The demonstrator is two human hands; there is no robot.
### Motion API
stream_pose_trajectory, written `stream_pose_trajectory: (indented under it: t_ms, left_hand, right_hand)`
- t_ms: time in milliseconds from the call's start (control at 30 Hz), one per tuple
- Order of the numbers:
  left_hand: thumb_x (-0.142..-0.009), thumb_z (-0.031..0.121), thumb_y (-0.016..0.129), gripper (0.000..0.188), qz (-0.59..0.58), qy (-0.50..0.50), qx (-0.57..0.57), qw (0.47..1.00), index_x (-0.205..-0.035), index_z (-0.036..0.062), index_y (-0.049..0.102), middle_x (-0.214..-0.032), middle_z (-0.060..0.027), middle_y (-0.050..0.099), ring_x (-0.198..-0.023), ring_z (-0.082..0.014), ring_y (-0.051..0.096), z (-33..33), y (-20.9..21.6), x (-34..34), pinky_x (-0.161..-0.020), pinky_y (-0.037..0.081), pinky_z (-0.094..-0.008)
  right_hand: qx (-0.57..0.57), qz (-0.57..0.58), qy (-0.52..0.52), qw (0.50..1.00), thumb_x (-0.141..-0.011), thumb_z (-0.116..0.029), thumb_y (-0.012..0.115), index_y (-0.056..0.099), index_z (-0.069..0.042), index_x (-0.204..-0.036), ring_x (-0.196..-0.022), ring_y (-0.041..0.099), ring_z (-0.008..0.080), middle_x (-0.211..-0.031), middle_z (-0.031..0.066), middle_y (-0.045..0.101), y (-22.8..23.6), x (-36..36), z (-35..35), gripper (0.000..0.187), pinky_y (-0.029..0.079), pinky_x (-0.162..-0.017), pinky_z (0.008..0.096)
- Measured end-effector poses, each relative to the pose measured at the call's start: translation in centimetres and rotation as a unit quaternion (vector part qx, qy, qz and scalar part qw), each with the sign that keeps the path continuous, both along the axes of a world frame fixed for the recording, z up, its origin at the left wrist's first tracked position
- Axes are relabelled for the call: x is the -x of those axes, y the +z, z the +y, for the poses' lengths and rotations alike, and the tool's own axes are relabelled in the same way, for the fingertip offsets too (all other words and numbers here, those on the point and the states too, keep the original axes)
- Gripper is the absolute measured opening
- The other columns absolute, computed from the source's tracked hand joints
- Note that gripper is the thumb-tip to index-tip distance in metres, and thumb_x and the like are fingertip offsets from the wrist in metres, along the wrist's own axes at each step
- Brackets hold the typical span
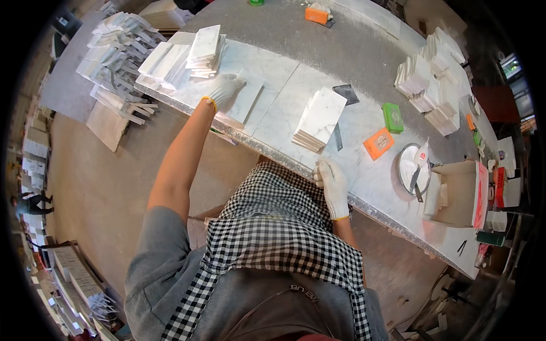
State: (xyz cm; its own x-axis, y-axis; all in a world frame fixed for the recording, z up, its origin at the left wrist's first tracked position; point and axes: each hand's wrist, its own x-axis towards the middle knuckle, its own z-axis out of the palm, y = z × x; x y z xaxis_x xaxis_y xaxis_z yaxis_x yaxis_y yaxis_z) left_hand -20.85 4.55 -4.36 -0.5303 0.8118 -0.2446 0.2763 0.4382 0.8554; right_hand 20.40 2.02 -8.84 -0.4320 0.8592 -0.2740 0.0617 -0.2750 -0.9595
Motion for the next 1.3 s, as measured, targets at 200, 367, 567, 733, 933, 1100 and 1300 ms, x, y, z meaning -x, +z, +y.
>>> stream_pose_trajectory:
  t_ms: [200,367,567,733,933,1100,1300]
  left_hand:
    - [-0.087,0.047,0.066,0.048,0.267,-0.038,0.069,0.96,-0.108,0.0048,0.073,-0.105,-0.0208,0.072,-0.1,-0.0344,0.069,1.2,-1.4,1.3,-0.087,0.052,-0.0429]
    - [-0.086,0.044,0.065,0.044,0.377,-0.009,0.123,0.918,-0.104,0.0039,0.071,-0.103,-0.0222,0.071,-0.1,-0.037,0.068,0.6,1.2,-1.9,-0.085,0.053,-0.0466]
    - [-0.09,0.037,0.062,0.045,0.393,-0.055,0.038,0.917,-0.124,0.0075,0.064,-0.112,-0.024,0.069,-0.099,-0.0351,0.069,-0.2,1.6,-5.4,-0.082,0.055,-0.0459]
    - [-0.092,0.018,0.063,0.053,-0.017,-0.171,0.015,0.985,-0.143,0.0068,0.052,-0.118,-0.0165,0.069,-0.079,-0.0199,0.065,-3.0,2.3,-14.4,-0.078,0.055,-0.0342]
    - [-0.089,0.022,0.067,0.069,0.056,-0.204,-0.093,0.973,-0.149,0.0005,0.04,-0.13,-0.0254,0.061,-0.113,-0.0294,0.063,-4.6,-0.5,-19.4,-0.099,0.048,-0.0371]
    - [-0.091,0.014,0.065,0.069,0.076,-0.196,-0.096,0.973,-0.152,-0.0002,0.036,-0.136,-0.0185,0.058,-0.106,-0.0204,0.061,-5.1,-0.5,-20.2,-0.094,0.049,-0.0312]
    - [-0.094,0.019,0.063,0.068,-0.066,-0.226,-0.105,0.966,-0.153,0.0037,0.035,-0.11,-0.0157,0.066,-0.093,-0.0206,0.064,-6.0,-0.7,-22.1,-0.087,0.053,-0.0328]
  right_hand:
    - [-0.004,0.0,0.005,1.0,-0.102,-0.022,0.053,0.066,0.003,-0.112,-0.067,0.052,0.006,-0.08,-0.0001,0.059,0.4,0.1,-0.1,0.029,0.044,-0.057,0.0206]
    - [0.016,-0.001,0.008,1.0,-0.102,-0.022,0.053,0.066,0.002,-0.111,-0.066,0.052,0.0052,-0.08,0.0001,0.059,1.1,0.0,0.3,0.028,0.043,-0.057,0.0198]
    - [0.074,0.018,-0.005,0.997,-0.101,-0.024,0.055,0.064,0.002,-0.112,-0.067,0.055,0.006,-0.082,0.0017,0.062,1.7,-0.1,1.0,0.029,0.044,-0.054,0.0202]
    - [0.088,0.068,-0.074,0.991,-0.101,-0.026,0.056,0.059,0.002,-0.119,-0.064,0.054,0.0072,-0.084,0.0033,0.061,2.0,0.3,2.6,0.033,0.044,-0.053,0.0203]
    - [0.065,0.065,-0.079,0.993,-0.101,-0.026,0.057,0.058,0.001,-0.123,-0.065,0.053,0.0089,-0.086,0.0028,0.06,3.2,2.1,4.6,0.035,0.045,-0.053,0.022]
    - [0.053,0.058,-0.08,0.994,-0.1,-0.025,0.057,0.058,-0.001,-0.124,-0.066,0.052,0.0083,-0.086,0.0014,0.06,3.3,3.4,5.3,0.033,0.045,-0.054,0.0224]
    - [0.07,0.113,-0.071,0.989,-0.099,-0.024,0.059,0.058,-0.002,-0.116,-0.07,0.049,0.0048,-0.09,0.0001,0.06,3.7,3.2,5.4,0.027,0.041,-0.056,0.0201]
